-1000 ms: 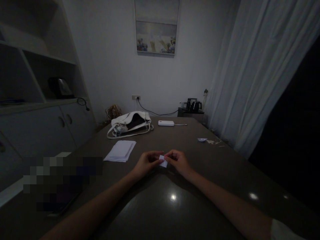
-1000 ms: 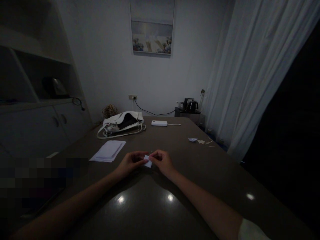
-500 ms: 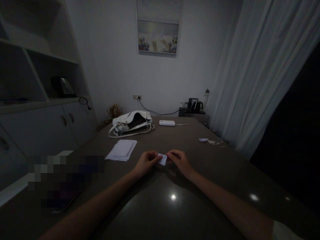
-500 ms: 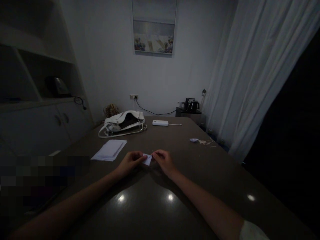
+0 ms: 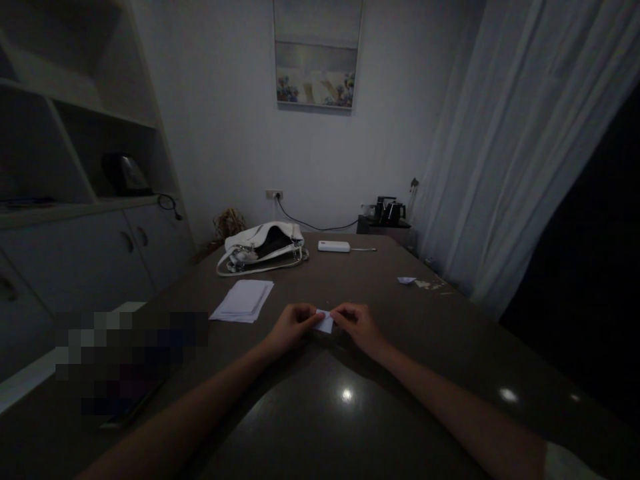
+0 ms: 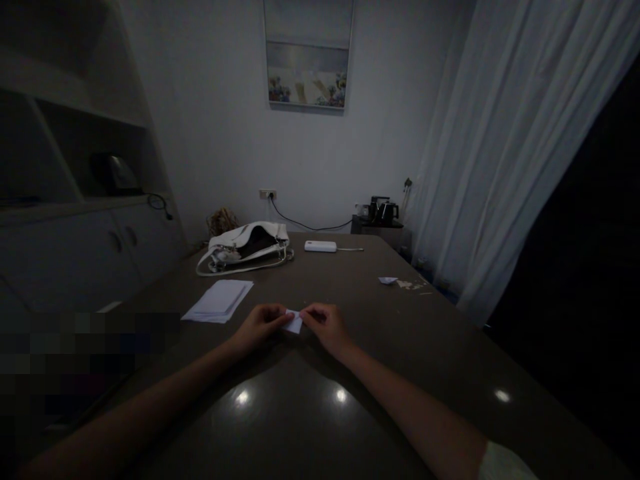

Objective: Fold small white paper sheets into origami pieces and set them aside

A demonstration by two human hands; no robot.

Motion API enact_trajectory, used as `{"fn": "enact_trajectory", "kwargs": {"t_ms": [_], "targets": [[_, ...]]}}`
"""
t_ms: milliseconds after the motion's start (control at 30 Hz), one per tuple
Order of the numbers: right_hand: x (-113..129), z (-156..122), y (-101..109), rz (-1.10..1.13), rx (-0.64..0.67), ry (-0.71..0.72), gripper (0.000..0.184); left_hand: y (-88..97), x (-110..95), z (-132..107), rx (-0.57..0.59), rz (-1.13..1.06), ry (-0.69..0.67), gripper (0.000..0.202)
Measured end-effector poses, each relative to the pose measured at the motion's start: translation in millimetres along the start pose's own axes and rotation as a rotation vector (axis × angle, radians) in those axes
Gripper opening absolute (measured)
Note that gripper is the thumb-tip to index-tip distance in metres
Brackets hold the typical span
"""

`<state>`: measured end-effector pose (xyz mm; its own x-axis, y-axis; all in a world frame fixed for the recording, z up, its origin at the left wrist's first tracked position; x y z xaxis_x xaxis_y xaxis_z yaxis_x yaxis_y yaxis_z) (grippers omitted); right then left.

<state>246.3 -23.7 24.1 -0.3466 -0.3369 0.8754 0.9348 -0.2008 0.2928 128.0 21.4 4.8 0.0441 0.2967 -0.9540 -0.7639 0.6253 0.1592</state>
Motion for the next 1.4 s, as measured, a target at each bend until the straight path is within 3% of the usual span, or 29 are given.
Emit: {"fn": "enact_trajectory", "kwargs": {"t_ms": [400, 600, 833, 1400], "targets": [[-2.4, 0.7, -0.7, 0.068, -0.006, -0.050, 0.022, -1.4, 1.9, 1.3, -0.019, -0.044, -0.005, 0.035], [-0.6, -0.3, -7.0, -0.021, 0.050, -0.031, 0.021, -3.0, 4.1, 1.1, 0.009, -0.013, -0.018, 0.035], [-10.2, 4.9, 9.1, 0.086, -0.078, -0.050, 0.021, -6.5, 8.2, 3.5, 0.071, -0.029, 0.031, 0.040], [-10.7, 2.7, 11.9, 0.084, -0.133, -0.083, 0.022, -8.8, -14.8, -3.6, 0.032, 0.032, -0.005, 0.041]]}}
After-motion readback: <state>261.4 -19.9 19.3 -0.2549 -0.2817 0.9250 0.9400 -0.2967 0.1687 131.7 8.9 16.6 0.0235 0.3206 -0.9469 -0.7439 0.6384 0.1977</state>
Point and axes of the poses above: each hand's wrist, its own z-axis towards the middle knuckle, its own y-axis out of the back of the hand, x = y × z, the point moved 9 cm from there along z, towards the middle knuckle, and after that the axes turned 5 degrees about -y, right-handed, at the moved point
